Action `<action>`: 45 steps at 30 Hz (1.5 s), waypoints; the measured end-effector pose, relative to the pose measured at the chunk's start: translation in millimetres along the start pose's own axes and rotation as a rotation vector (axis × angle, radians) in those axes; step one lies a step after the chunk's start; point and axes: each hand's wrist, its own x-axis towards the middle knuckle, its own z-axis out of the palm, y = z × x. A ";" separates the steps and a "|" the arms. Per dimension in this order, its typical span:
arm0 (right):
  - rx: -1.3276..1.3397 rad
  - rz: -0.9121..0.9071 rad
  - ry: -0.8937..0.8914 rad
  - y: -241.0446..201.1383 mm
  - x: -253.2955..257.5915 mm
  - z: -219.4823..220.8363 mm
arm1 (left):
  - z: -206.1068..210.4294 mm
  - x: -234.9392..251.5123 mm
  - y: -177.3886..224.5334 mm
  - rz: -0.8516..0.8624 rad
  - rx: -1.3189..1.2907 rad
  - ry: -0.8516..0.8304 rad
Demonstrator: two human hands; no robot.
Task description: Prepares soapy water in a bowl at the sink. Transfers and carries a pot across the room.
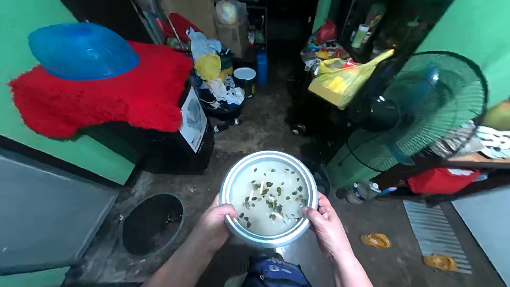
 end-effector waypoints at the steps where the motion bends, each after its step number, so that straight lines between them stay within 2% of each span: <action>1: -0.010 0.004 -0.031 -5.6 24.1 7.3 | 2.1 15.1 10.4 0.004 0.008 0.037; 6: -0.022 0.017 -0.126 -15.7 140.3 46.8 | 15.0 93.3 69.1 -0.027 0.040 0.216; 12: -0.001 0.025 -0.148 -19.3 273.2 104.7 | 13.6 210.5 140.5 0.008 0.010 0.222; 19: 0.031 -0.009 -0.108 -47.7 423.8 158.0 | 39.8 353.2 234.8 0.025 0.014 0.152; 25: 0.018 -0.015 -0.101 -76.8 563.8 174.9 | 88.3 476.2 295.2 -0.028 0.072 0.222; 31: 0.048 -0.014 -0.146 -121.3 705.1 171.9 | 151.3 594.0 339.5 0.072 0.095 0.284; 39: -0.023 0.059 -0.125 -188.0 891.3 172.4 | 239.1 756.2 414.8 0.077 0.003 0.193; 45: -0.042 -0.027 -0.080 -205.7 1042.0 171.3 | 301.5 899.2 470.9 0.072 0.043 0.153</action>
